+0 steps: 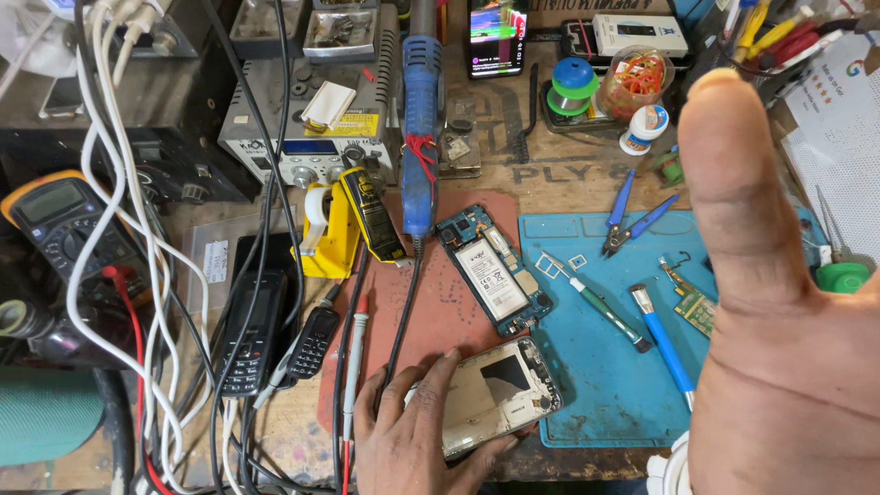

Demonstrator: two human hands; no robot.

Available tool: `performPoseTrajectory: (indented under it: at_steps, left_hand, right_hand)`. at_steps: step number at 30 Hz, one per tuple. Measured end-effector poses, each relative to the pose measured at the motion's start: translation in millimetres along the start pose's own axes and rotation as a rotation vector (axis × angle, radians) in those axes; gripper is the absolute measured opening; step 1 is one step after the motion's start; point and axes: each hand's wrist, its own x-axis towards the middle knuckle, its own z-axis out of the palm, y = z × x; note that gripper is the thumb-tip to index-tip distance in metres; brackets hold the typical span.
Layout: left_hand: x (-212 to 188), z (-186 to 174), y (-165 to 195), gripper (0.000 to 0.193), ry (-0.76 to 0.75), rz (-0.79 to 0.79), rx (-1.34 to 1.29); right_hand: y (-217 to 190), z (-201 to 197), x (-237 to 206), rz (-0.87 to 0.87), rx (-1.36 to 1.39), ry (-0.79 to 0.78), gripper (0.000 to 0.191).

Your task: The person uses tweezers and a prying tool to remove adhesive residue from the back of a smartphone chassis. They then align and press the motherboard assembly into the chassis and inspect the fit.

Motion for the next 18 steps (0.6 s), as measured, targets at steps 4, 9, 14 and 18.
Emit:
performPoseTrajectory:
  at_steps: [4,9,14,18]
  left_hand:
    - [-1.2,1.3,-1.2,0.102,0.048,0.05,0.017]
    - [-0.1,-1.3,2.5,0.103,0.01,-0.014,0.018]
    - [3.7,-7.2,11.1,0.096,0.104,0.012,-0.008]
    - [6.5,-13.5,16.4,0.095,0.107,0.004,-0.001]
  right_hand:
    - [-7.3,-19.1,-5.5,0.002,-0.308,-0.034,0.041]
    - [-20.1,-41.3,-5.9,-0.037,-0.542,-0.069,0.039]
    - [-36.6,-59.3,5.1,-0.17,-0.933,-0.201,0.038]
    - [-41.8,-71.2,14.9,-0.164,-0.9,-0.228,0.038]
